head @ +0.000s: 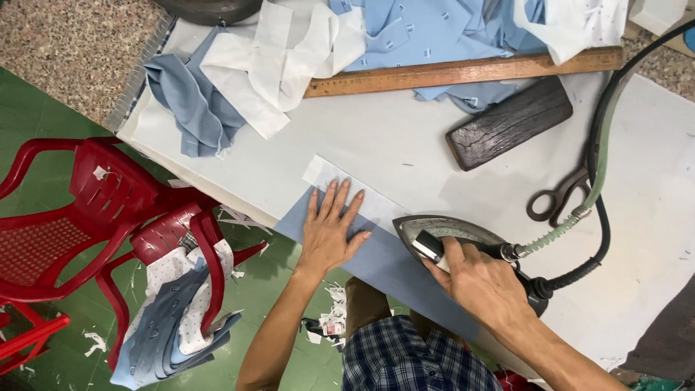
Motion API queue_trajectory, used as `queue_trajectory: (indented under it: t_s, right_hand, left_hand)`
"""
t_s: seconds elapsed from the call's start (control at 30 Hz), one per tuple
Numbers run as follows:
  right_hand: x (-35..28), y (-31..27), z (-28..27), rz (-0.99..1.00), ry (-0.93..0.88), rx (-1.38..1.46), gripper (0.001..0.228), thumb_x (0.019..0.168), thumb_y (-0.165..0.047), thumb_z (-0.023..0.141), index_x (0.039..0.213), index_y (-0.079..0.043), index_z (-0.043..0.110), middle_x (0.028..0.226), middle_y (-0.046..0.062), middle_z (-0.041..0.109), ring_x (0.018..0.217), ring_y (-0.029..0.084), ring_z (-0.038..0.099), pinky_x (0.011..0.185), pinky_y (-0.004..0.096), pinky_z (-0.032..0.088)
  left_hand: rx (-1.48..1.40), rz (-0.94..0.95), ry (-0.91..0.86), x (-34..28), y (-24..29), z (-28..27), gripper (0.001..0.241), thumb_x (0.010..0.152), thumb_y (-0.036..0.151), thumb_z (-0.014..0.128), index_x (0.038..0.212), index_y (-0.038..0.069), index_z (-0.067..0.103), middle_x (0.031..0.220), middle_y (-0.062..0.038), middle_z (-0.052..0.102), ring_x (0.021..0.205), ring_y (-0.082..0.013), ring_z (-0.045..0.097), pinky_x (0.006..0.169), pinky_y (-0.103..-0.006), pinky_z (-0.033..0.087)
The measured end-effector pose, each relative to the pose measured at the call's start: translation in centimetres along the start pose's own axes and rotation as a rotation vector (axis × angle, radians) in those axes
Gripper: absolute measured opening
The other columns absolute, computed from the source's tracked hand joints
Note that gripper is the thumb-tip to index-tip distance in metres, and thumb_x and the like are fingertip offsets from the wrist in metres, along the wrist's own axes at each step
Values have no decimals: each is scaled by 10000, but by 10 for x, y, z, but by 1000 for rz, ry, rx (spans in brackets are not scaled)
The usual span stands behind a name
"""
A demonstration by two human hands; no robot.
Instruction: Preparing fabric components by folding, ironing to set creases, and cutting to size.
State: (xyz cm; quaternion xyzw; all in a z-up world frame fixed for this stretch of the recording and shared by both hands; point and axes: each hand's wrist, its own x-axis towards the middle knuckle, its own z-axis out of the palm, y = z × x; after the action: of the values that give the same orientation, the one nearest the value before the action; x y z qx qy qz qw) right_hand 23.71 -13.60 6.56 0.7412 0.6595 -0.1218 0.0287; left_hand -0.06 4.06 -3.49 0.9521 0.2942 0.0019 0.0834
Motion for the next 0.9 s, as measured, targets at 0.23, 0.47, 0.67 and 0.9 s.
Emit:
queue_trajectory:
  t_s: [0.23, 0.47, 0.67, 0.9]
  right_hand:
    - [41, -26, -32, 66, -218, 108, 470, 1014, -563, 442, 1153, -118, 510, 769, 78, 646, 576, 285, 668, 465, 416, 534]
    - [50, -33, -45, 142, -335, 205, 527, 1017, -533, 438, 1338, -118, 488, 971, 150, 734, 830, 310, 790, 706, 438, 619]
    - [48, -29, -55, 156, -286, 374, 599, 959, -534, 494, 1377, -108, 537, 1169, 191, 711, 960, 405, 756, 811, 517, 588]
    - [46, -27, -66, 26, -327, 365, 567, 1010, -435, 485, 1421, -45, 466, 1223, 230, 669, 1061, 419, 719, 865, 543, 577]
  left_hand:
    - [-83, 18, 69, 4, -24, 3, 720, 1014, 636, 355, 1599, 216, 359, 1677, -114, 275, 1558, -295, 221, 1263, -566, 65]
    - [12, -128, 213, 22, -85, -45, 628, 1010, 525, 530, 1476, 104, 557, 1543, -243, 472, 1463, -391, 400, 1231, -602, 158]
    - [37, 7, 484, 5, -92, -21, 490, 972, 337, 639, 1375, 61, 606, 1407, -198, 587, 1358, -352, 527, 1204, -552, 337]
    - [56, 44, 497, -23, -34, 2, 467, 1004, 408, 597, 1319, 64, 623, 1427, -164, 578, 1344, -311, 541, 1208, -516, 348]
